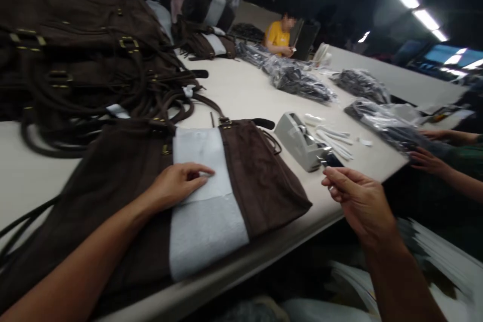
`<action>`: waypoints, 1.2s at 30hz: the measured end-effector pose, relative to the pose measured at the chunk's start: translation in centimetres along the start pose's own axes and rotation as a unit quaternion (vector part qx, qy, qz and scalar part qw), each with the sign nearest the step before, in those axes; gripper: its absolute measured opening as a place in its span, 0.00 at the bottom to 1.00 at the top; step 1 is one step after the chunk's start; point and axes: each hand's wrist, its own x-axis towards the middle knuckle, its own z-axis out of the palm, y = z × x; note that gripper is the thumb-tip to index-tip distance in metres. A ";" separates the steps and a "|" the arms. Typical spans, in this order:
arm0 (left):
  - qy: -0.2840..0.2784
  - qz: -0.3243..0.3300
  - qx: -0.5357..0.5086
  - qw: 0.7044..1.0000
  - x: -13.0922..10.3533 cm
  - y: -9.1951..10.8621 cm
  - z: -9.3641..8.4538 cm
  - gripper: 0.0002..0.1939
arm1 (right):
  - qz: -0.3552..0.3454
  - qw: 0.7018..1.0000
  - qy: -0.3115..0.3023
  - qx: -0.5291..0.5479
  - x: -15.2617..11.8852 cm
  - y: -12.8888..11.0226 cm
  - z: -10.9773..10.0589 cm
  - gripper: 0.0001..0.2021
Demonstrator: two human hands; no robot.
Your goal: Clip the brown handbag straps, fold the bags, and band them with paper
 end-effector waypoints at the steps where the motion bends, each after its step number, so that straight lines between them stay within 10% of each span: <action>1: -0.012 0.012 -0.010 1.000 0.0 -0.1 0.0 0.20 | 0.030 0.998 -0.043 0.021 -1.0 -1.0 1.8 0.12; 7: -0.012 0.022 -0.031 0.999 -0.4 -0.9 0.1 0.17 | 0.127 0.951 -0.278 0.042 -5.2 -2.7 13.0 0.12; 12: 0.004 0.034 -0.024 0.999 -0.7 -0.8 -0.2 0.17 | 0.189 0.935 -0.301 0.008 -5.4 -1.4 18.2 0.09; 36: 0.007 0.032 -0.031 0.999 -1.0 -0.7 -0.4 0.21 | 0.346 0.859 -0.329 -0.183 -4.1 -0.6 20.4 0.07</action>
